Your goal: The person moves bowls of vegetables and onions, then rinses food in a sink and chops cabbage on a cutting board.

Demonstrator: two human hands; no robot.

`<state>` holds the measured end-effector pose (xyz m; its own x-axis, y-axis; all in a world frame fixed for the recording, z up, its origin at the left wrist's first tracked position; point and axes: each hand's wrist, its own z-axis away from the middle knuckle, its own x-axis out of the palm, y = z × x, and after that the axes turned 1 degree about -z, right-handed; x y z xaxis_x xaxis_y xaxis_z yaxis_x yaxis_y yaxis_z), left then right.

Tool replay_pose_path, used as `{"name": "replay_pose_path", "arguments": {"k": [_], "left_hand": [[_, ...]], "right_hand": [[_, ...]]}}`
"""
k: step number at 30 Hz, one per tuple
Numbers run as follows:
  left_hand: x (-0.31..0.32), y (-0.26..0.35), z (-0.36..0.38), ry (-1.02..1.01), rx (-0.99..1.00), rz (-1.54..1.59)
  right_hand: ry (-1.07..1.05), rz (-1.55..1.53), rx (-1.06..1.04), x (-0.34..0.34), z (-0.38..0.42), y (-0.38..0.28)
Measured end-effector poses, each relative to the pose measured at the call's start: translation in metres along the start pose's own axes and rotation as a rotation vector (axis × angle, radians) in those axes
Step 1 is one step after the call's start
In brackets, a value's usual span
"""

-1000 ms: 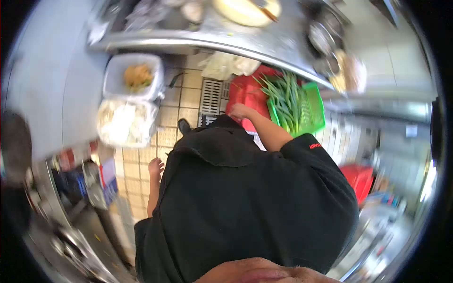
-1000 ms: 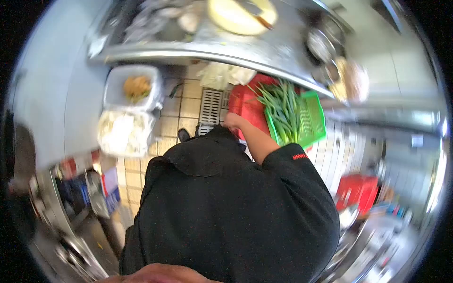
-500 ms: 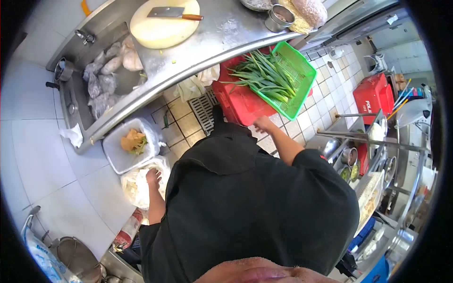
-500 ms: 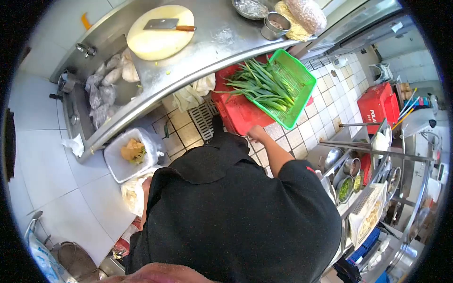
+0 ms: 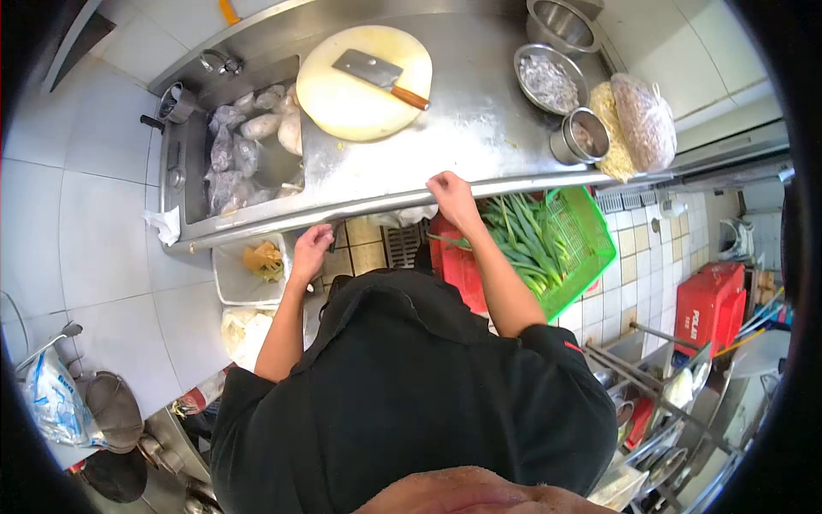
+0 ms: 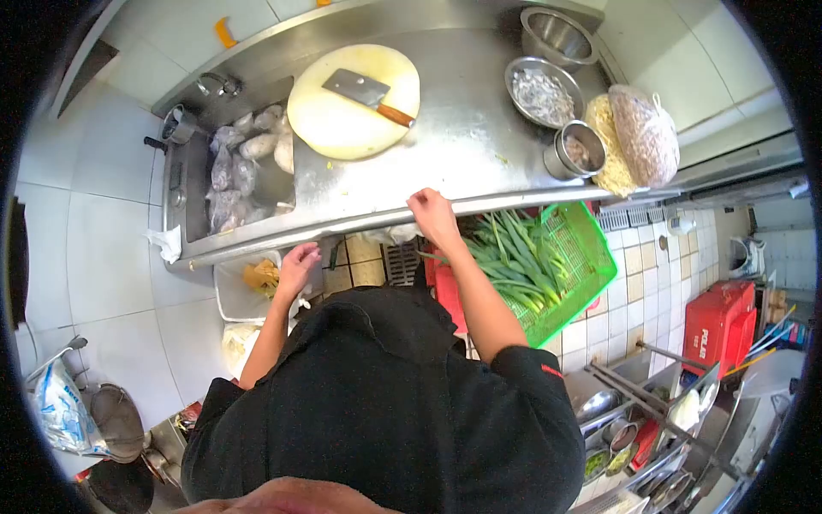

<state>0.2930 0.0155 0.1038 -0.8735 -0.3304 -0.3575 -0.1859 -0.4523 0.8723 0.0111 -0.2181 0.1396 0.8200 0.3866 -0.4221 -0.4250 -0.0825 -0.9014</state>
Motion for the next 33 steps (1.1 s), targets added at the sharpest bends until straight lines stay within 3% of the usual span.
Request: {"name": "replay_pose_path", "arguments": {"k": [4,8,11,13,15,16,17,18,19,21,24,25,26,27,28,29,30,32,33], "left_hand": [[0.011,0.045,-0.031,-0.068,0.092,-0.05],[0.014,0.09,-0.067,-0.14,0.135,-0.072],[0.016,0.114,-0.108,-0.179,0.329,-0.155],[0.017,0.134,-0.14,-0.2,0.502,-0.271],[0.034,0.155,-0.173,-0.204,0.539,-0.215],[0.058,0.124,-0.215,-0.217,0.59,-0.146],[0.077,0.113,-0.259,-0.175,0.963,-0.327],[0.079,0.153,-0.276,-0.413,0.746,-0.668],[0.086,0.16,-0.283,-0.246,0.939,-0.797],[0.106,0.159,-0.318,-0.186,1.096,-0.829],[0.085,0.185,-0.368,-0.273,1.0,-0.999],[0.047,0.222,-0.37,-0.337,0.69,-1.067],[0.041,0.17,-0.414,0.027,0.765,-0.926],[0.016,0.154,-0.445,0.176,0.653,-0.893],[-0.018,0.132,-0.477,0.26,0.469,-0.802],[-0.072,0.188,-0.445,0.213,0.021,-0.938],[-0.1,0.199,-0.437,0.464,-0.234,-0.851],[-0.198,0.127,-0.497,-0.053,-0.1,-0.743],[-0.224,0.147,-0.467,0.03,0.136,-0.68]], "right_hand": [[0.232,0.265,-0.431,0.019,-0.11,-0.043],[0.062,0.624,-0.259,0.04,-0.182,-0.053],[-0.099,0.69,-0.012,0.041,-0.21,-0.062],[-0.16,0.653,0.038,0.028,-0.21,-0.077],[-0.189,0.64,0.159,0.024,-0.224,-0.06],[-0.208,0.562,0.154,0.014,-0.215,-0.069],[-0.041,0.589,0.121,0.02,-0.228,-0.014],[0.065,0.49,-0.016,0.009,-0.218,-0.015],[0.117,0.431,0.094,-0.001,-0.206,-0.036],[0.336,0.273,0.115,-0.004,-0.191,-0.035],[0.476,0.033,0.167,-0.001,-0.173,-0.036],[0.5,-0.009,0.183,0.002,-0.166,-0.035],[0.528,-0.055,0.197,0.005,-0.16,-0.035],[0.52,-0.037,0.206,0.009,-0.154,-0.034],[0.509,-0.02,0.218,0.013,-0.146,-0.033],[0.496,-0.002,0.229,0.017,-0.141,-0.035],[0.452,0.136,0.258,0.02,-0.134,-0.061],[0.399,0.298,0.204,0.035,-0.141,-0.063],[0.369,0.381,0.189,0.043,-0.142,-0.06]]}}
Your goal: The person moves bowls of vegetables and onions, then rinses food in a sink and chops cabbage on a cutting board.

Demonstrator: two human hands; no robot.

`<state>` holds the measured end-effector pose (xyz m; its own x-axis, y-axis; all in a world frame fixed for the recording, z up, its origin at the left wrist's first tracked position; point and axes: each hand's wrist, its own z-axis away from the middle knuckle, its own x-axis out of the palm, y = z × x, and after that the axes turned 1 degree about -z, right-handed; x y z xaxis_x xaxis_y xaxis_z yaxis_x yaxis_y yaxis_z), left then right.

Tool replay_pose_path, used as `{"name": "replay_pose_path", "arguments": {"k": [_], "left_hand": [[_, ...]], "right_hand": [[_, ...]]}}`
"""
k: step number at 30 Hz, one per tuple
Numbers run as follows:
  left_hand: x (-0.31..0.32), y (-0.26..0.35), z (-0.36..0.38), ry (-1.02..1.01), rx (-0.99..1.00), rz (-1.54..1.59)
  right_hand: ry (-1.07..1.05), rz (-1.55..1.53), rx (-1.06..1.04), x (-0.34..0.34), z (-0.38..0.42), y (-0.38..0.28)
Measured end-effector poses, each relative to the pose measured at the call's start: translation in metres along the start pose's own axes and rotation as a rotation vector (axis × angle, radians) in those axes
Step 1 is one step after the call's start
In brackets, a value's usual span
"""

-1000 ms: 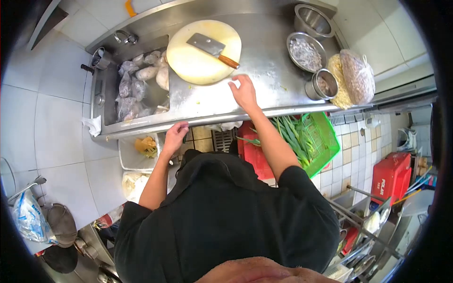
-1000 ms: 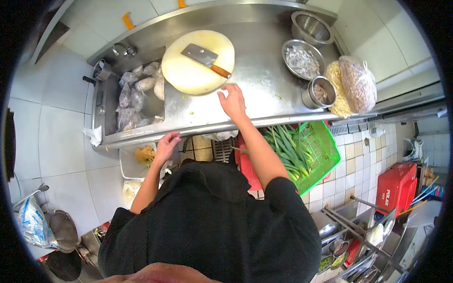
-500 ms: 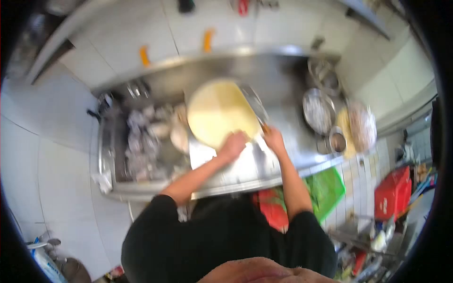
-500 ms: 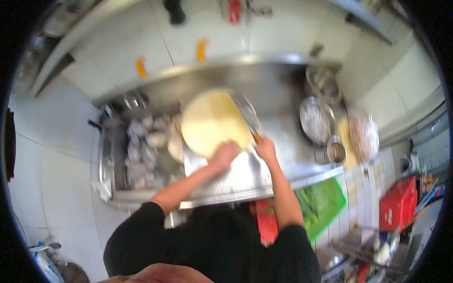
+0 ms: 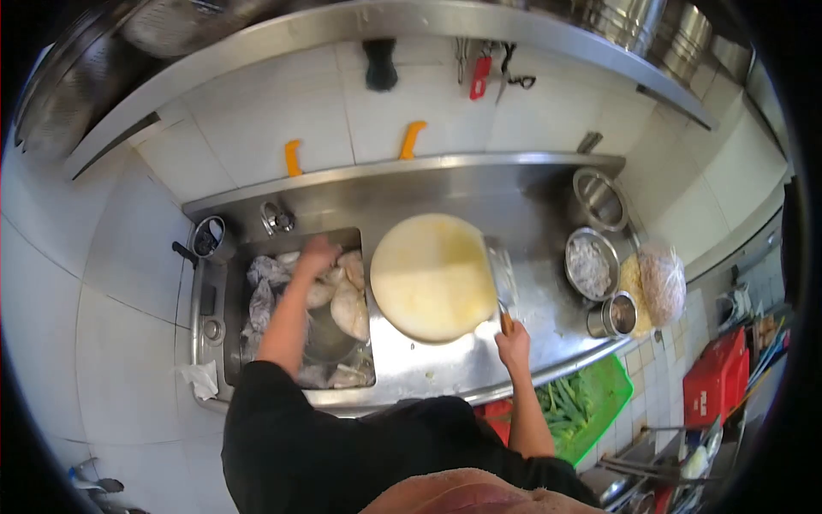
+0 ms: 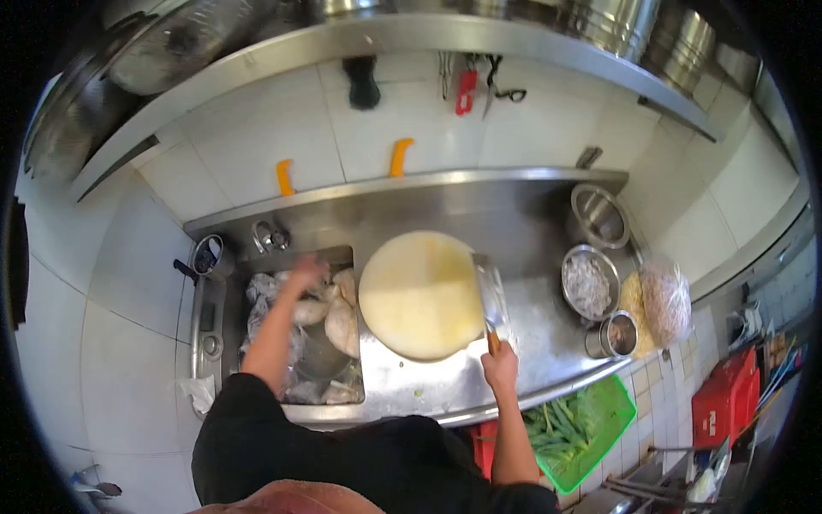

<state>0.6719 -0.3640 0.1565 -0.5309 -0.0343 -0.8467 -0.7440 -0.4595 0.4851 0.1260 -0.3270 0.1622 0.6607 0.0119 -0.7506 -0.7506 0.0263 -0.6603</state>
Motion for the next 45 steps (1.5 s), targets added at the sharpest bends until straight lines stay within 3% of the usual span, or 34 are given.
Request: {"name": "replay_pose_path", "arguments": {"k": [1,3,4,6,7,8,9,10,11,13,16,17,19,20,23,26,27,28,31,36,40,42,45], "left_hand": [[-0.037,0.005,0.029,0.149,0.196,0.031],[-0.149,0.082,0.13,0.315,0.328,0.192],[-0.199,0.119,0.18,0.358,0.259,0.042],[-0.27,0.128,0.219,0.919,0.601,-0.048],[-0.317,0.148,0.239,0.966,0.73,-0.091],[-0.364,0.168,0.26,1.014,0.856,-0.141],[-0.39,0.192,0.266,1.093,0.818,0.061],[-0.387,0.235,0.276,1.305,0.76,-0.216],[-0.383,0.256,0.272,1.206,0.723,-0.215],[-0.38,0.295,0.267,1.031,0.643,-0.245],[-0.455,0.271,0.229,0.957,0.438,-0.508],[-0.46,0.271,0.224,0.988,0.456,-0.522],[-0.511,0.233,0.165,1.305,0.917,-0.396],[-0.509,0.239,0.173,1.418,0.837,-0.413],[-0.454,0.251,0.218,1.425,0.868,-0.328],[-0.358,0.244,0.22,1.198,0.887,-0.159],[-0.314,0.244,0.21,1.079,0.889,-0.075],[-0.269,0.248,0.201,0.939,0.889,0.018],[-0.164,0.269,0.191,0.547,0.871,0.225],[-0.104,0.318,0.17,-0.008,0.793,0.431],[0.027,0.399,0.223,-0.516,0.941,0.35],[0.098,0.404,0.225,-0.539,0.996,0.367],[0.174,0.402,0.232,-0.513,0.914,0.476]], "right_hand": [[-0.024,0.073,0.026,0.015,-0.006,-0.001],[-0.15,0.226,0.06,0.032,-0.019,-0.022],[-0.196,0.196,0.009,0.036,-0.024,-0.033],[-0.223,0.2,-0.057,0.051,-0.032,-0.04],[-0.064,0.181,-0.179,0.073,-0.036,-0.024],[-0.09,0.189,-0.138,0.093,-0.044,-0.012],[-0.032,0.182,-0.188,0.076,-0.033,-0.026],[-0.025,0.168,-0.23,0.061,-0.024,-0.035],[-0.127,0.222,-0.211,0.06,-0.024,-0.033],[-0.08,0.164,-0.226,0.062,-0.014,-0.024],[-0.071,0.058,-0.226,0.046,0.005,-0.012],[-0.022,0.022,-0.234,0.041,0.013,-0.005],[-0.043,-0.055,-0.178,0.015,0.036,0.009],[-0.019,-0.091,-0.138,0.007,0.048,0.021],[0.12,-0.155,-0.085,-0.012,0.083,0.06],[0.152,-0.145,0.06,-0.033,0.122,0.096],[0.27,-0.114,-0.023,-0.028,0.135,0.119],[0.232,-0.208,0.101,-0.047,0.149,0.118],[0.371,-0.236,0.151,-0.067,0.183,0.123],[0.402,-0.328,0.297,-0.071,0.213,0.14],[0.381,-0.345,0.39,-0.062,0.238,0.168],[0.379,-0.342,0.436,-0.064,0.255,0.173],[0.365,-0.318,0.489,-0.052,0.279,0.194]]}}
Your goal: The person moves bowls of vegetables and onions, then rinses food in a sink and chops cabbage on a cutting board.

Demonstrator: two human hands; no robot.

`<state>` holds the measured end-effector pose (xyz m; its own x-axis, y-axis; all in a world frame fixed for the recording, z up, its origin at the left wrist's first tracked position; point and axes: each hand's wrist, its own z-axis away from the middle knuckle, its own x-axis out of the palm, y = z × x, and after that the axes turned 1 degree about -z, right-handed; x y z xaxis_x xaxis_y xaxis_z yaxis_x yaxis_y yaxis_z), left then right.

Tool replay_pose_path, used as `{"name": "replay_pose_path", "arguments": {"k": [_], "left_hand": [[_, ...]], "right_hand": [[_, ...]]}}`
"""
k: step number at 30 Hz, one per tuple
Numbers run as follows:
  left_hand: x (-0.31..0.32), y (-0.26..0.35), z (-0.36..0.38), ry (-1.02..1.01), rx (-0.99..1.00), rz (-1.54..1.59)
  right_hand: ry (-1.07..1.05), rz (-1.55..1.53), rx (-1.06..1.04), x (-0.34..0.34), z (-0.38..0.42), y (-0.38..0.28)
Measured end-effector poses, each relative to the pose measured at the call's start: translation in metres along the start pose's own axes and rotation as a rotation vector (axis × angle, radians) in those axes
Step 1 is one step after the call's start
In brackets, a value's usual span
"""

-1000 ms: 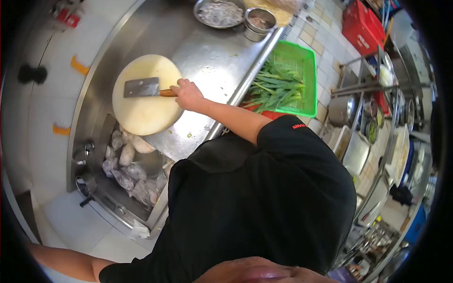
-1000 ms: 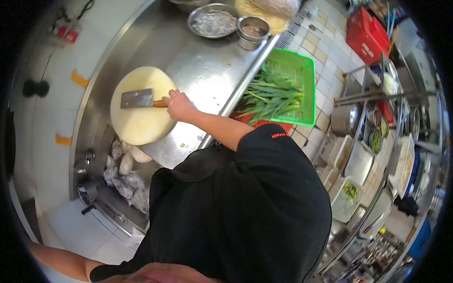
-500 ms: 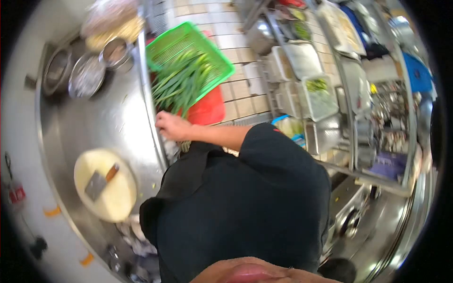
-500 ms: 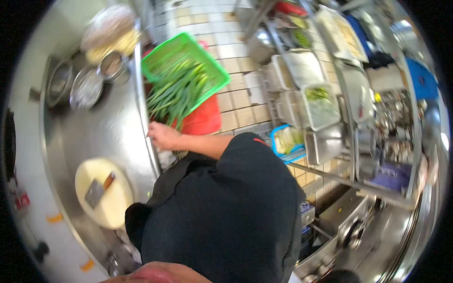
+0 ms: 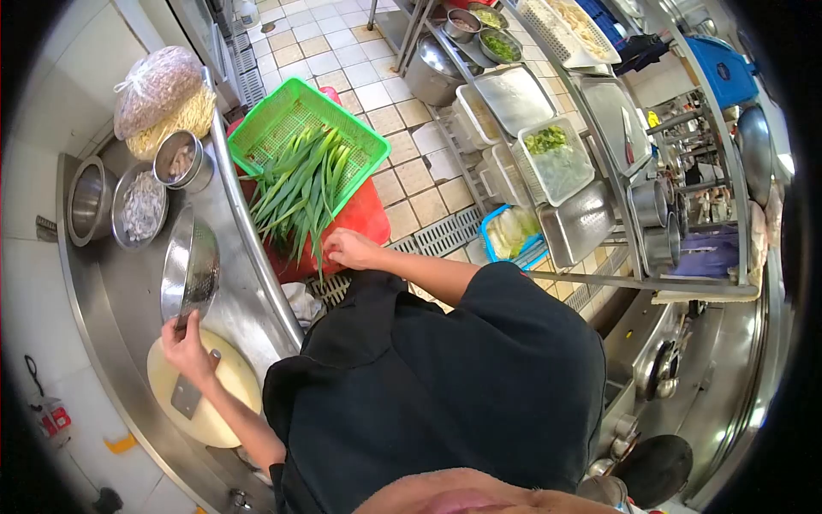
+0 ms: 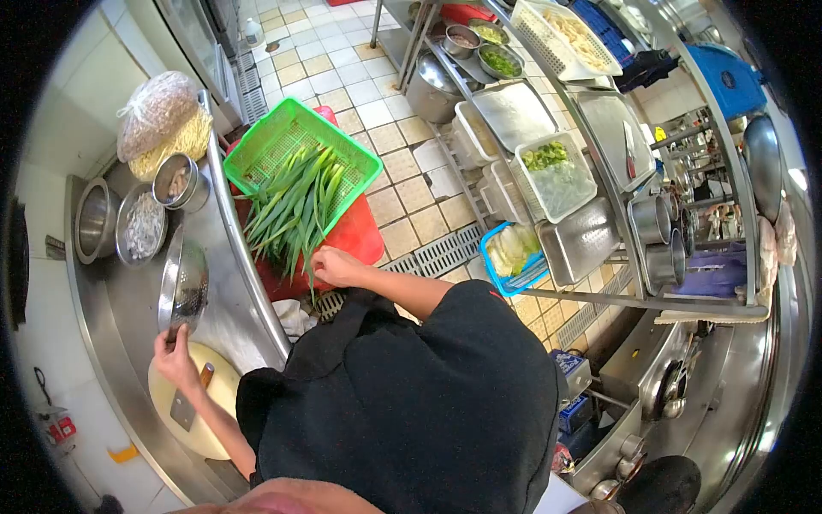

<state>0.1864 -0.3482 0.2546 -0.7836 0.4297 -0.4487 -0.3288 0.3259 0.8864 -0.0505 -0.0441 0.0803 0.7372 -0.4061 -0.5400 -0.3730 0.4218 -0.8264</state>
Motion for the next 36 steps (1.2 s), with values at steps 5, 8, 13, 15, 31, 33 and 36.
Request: {"name": "replay_pose_path", "arguments": {"k": [5,8,13,15,31,33,36], "left_hand": [[0.057,-0.056,-0.005,0.206,0.047,-0.21],[0.069,-0.083,-0.002,0.179,-0.003,-0.374],[0.073,-0.133,0.0,0.071,-0.129,-0.511],[0.071,-0.141,0.002,0.058,-0.136,-0.506],[0.125,-0.006,0.0,-0.277,-0.099,-0.105],[0.169,0.005,-0.019,-0.403,0.058,-0.058],[0.248,0.001,-0.066,-0.554,0.157,0.003]], "right_hand": [[-0.006,-0.005,0.123,-0.007,0.012,0.03],[-0.02,-0.034,0.174,-0.008,0.011,0.04],[-0.089,-0.025,0.222,-0.01,-0.002,0.051],[-0.103,-0.024,0.23,-0.01,-0.008,0.053],[0.294,-1.093,0.673,-0.053,-0.078,0.085],[0.432,-1.219,0.715,-0.061,-0.104,0.107],[0.551,-1.262,0.825,-0.064,-0.145,0.147]]}}
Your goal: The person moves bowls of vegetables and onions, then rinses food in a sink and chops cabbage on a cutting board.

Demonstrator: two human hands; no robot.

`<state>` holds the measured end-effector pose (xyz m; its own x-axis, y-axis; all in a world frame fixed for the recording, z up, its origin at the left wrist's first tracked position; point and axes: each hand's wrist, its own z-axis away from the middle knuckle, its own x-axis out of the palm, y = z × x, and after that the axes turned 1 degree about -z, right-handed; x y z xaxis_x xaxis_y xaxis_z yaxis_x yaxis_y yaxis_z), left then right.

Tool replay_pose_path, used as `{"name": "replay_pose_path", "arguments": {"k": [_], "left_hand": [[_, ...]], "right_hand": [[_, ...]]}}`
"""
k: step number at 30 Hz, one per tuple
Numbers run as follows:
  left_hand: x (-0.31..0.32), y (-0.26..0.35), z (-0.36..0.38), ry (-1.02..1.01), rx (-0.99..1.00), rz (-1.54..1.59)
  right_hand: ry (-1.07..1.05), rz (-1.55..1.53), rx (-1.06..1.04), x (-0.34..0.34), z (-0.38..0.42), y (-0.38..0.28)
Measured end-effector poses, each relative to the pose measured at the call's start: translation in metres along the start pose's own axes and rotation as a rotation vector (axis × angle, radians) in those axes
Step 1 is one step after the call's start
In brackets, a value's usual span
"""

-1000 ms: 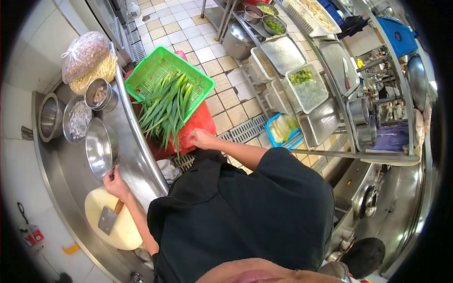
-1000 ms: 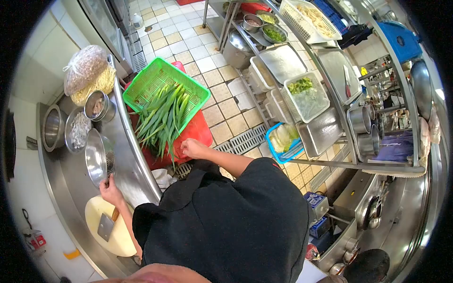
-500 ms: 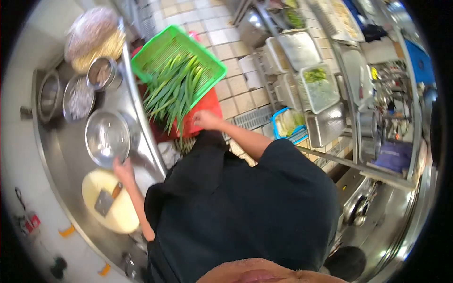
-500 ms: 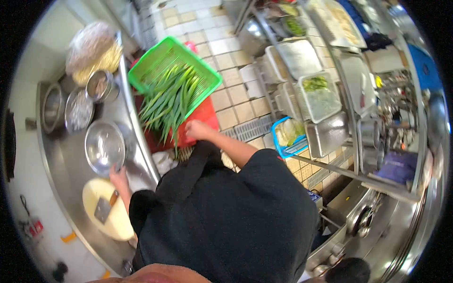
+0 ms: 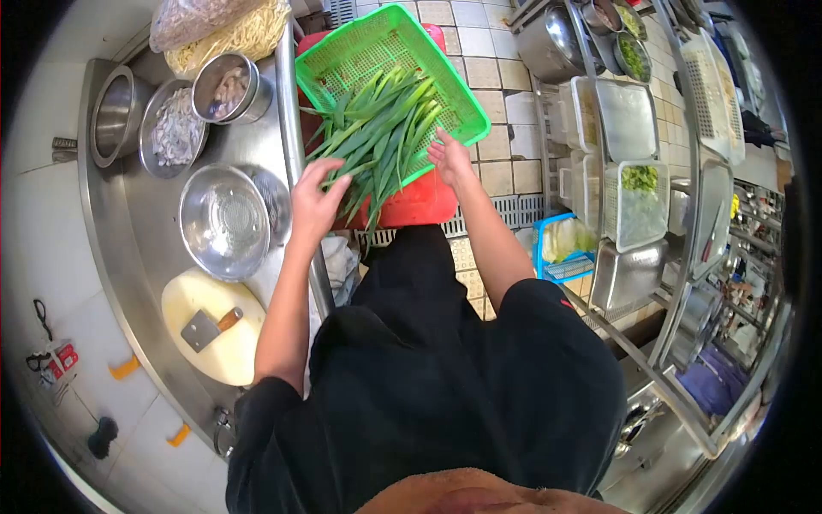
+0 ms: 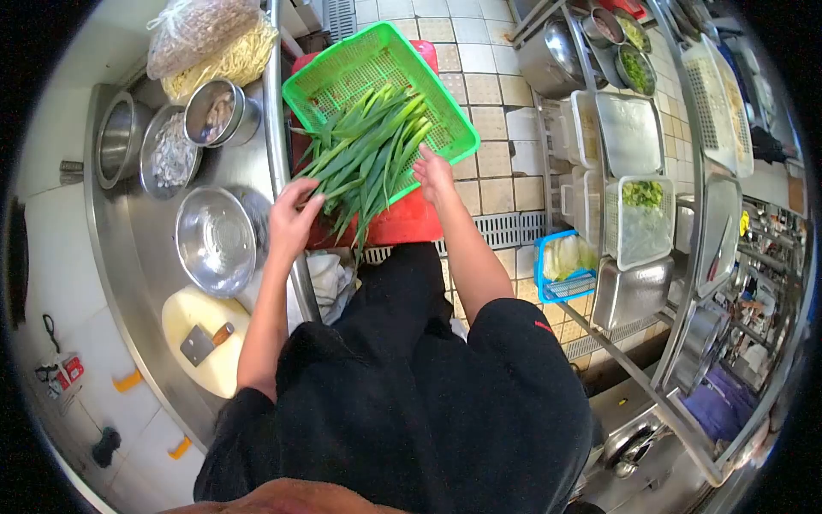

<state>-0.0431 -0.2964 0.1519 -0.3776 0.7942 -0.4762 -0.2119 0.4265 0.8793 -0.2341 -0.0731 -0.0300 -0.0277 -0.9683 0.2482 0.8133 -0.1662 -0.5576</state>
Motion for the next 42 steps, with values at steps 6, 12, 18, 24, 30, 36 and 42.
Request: {"name": "replay_pose_path", "arguments": {"k": [6,12,18,24,30,36,42], "left_hand": [[0.103,-0.084,-0.188,-0.152,0.074,-0.138],[0.154,-0.201,-0.258,-0.363,-0.391,-0.363],[0.149,-0.215,-0.235,-0.589,-0.602,-0.065],[0.153,-0.217,-0.216,-0.916,-0.742,0.289],[0.152,-0.165,-0.17,-0.495,-0.581,0.416],[0.148,-0.148,-0.146,-0.391,-0.459,0.413],[0.11,-0.049,-0.114,-0.338,-0.335,0.392]], "right_hand": [[-0.112,-0.052,-0.049,-0.004,-0.141,0.061],[-0.052,-0.225,0.101,0.028,-0.108,0.056],[-0.277,-0.406,0.268,0.046,-0.114,0.06],[-0.392,-0.438,0.297,0.063,-0.122,0.071],[-0.358,-0.425,0.248,0.061,-0.103,0.063],[-0.431,-0.445,0.161,0.051,-0.057,0.043],[-0.437,-0.433,0.078,0.054,0.019,0.02]]}}
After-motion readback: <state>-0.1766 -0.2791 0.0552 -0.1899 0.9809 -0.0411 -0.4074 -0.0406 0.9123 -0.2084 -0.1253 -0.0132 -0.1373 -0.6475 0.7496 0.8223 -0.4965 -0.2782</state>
